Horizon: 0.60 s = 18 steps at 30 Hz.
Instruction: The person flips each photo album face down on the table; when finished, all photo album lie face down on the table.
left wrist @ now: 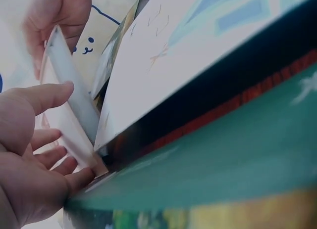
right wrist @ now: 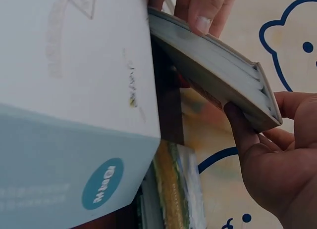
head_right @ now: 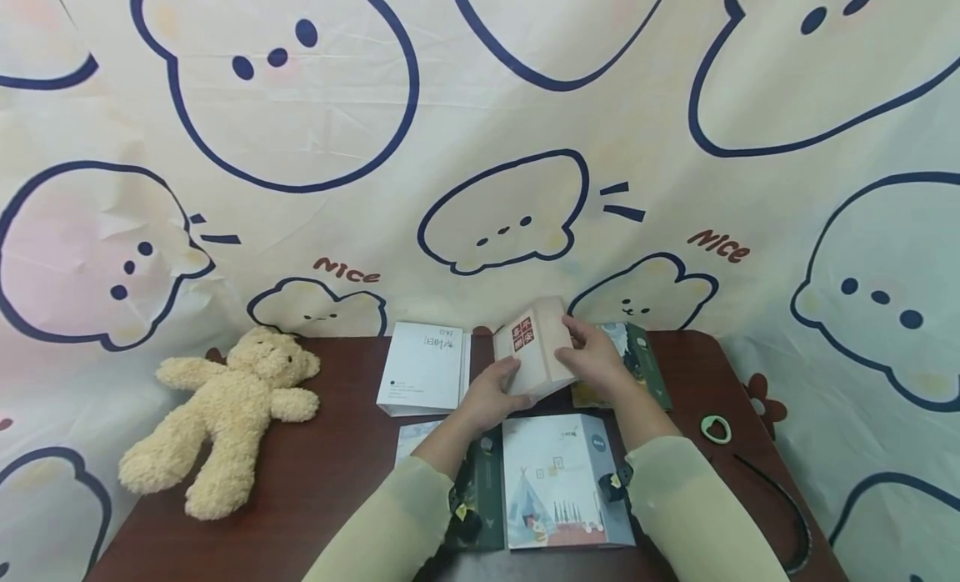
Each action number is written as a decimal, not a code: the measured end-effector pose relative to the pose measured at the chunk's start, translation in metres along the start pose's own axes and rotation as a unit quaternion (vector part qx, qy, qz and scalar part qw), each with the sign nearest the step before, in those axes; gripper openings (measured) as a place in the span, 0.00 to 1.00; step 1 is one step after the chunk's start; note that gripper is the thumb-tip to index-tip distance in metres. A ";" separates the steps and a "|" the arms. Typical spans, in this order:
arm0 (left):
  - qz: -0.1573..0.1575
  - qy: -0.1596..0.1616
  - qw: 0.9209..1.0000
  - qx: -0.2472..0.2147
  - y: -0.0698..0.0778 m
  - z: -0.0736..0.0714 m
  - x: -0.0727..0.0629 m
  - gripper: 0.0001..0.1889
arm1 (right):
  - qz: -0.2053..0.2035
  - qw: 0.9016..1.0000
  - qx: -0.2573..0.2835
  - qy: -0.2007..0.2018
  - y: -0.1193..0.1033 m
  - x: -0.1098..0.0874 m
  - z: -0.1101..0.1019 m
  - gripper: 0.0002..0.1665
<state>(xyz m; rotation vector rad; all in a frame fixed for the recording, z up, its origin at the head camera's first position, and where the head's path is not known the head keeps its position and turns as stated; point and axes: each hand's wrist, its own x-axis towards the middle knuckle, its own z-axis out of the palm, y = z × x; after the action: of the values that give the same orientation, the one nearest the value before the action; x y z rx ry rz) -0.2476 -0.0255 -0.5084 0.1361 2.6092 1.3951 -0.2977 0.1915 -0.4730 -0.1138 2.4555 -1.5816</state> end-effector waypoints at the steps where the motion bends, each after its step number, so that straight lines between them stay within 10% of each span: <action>1: 0.002 -0.002 1.000 0.007 -0.001 -0.001 0.001 0.39 | 0.003 1.000 -0.004 0.001 0.001 0.000 0.000 0.44; 18: -0.003 -0.020 0.999 0.045 -0.012 -0.016 0.002 0.34 | 0.044 0.998 -0.051 0.008 0.015 0.004 0.009 0.43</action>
<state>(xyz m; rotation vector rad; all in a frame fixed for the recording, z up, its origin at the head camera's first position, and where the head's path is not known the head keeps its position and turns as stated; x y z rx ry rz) -0.2527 -0.0446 -0.5095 0.1660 2.6378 1.2589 -0.2991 0.1894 -0.4905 -0.0096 2.5167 -1.4276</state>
